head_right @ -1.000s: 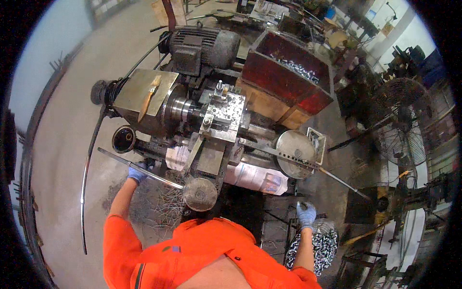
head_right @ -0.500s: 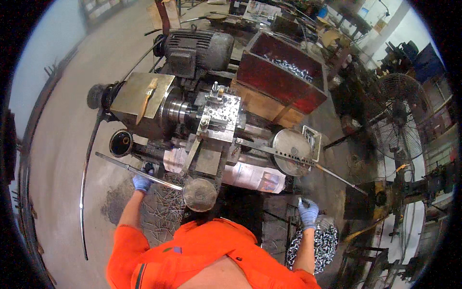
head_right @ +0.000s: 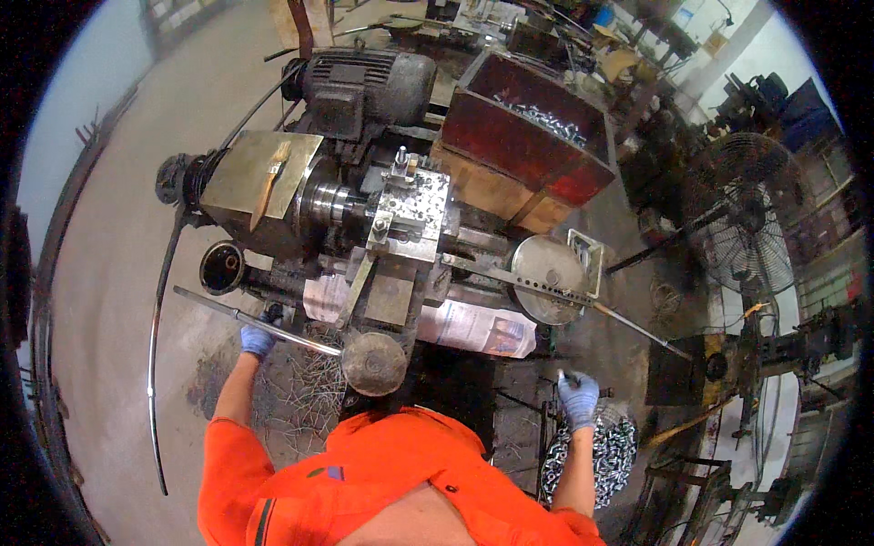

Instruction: The person operates a lathe to process small metal components, inserting pieces into the chuck and using hand levers to control the cutting action.

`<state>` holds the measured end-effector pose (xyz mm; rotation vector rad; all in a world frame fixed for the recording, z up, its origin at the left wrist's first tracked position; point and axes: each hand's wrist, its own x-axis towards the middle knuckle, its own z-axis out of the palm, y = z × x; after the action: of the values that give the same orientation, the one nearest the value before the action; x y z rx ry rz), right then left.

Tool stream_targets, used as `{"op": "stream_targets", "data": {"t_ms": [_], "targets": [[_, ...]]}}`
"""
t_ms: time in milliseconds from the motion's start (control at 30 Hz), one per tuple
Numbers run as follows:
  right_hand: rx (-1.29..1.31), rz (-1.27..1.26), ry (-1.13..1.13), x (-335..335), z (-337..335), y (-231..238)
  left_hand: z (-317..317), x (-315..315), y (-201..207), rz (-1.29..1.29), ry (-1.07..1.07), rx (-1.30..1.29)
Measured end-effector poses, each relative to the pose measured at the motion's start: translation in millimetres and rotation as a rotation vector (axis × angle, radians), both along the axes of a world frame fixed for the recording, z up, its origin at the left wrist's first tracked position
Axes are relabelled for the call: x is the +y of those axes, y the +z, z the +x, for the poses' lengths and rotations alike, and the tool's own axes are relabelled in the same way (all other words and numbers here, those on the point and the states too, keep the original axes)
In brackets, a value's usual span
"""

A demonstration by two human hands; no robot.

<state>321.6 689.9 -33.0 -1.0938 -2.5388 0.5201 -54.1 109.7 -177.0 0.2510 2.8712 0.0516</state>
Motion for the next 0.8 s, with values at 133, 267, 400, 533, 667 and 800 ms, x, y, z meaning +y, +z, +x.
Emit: {"op": "stream_targets", "data": {"t_ms": [133, 267, 400, 533, 667, 800], "targets": [[0.092, 0.042, 0.107, -7.9, -56.5, 47.2, 9.1, 12.1, 20.6, 0.069, 0.138, -0.053], [0.206, 0.042, 0.376, -42.9, -151.2, 98.2, 7.3, -14.1, 4.9, 0.136, 0.109, -0.111], [0.264, 0.042, 0.750, -125.3, -248.2, 162.5, 10.4, -60.9, 52.9, 0.177, 0.249, -0.028], [0.313, 0.257, 1.011, -171.9, -329.6, 157.6, 7.7, -106.5, 144.4, 0.604, 0.305, 0.277], [-0.087, 0.396, 1.149, -219.5, -381.1, 163.4, 25.3, -138.9, 235.8, 0.420, 0.365, 0.683], [-0.413, 0.498, 1.115, -245.4, -406.8, 162.1, 34.6, -216.1, 198.2, 0.436, 0.631, 0.549]]}}
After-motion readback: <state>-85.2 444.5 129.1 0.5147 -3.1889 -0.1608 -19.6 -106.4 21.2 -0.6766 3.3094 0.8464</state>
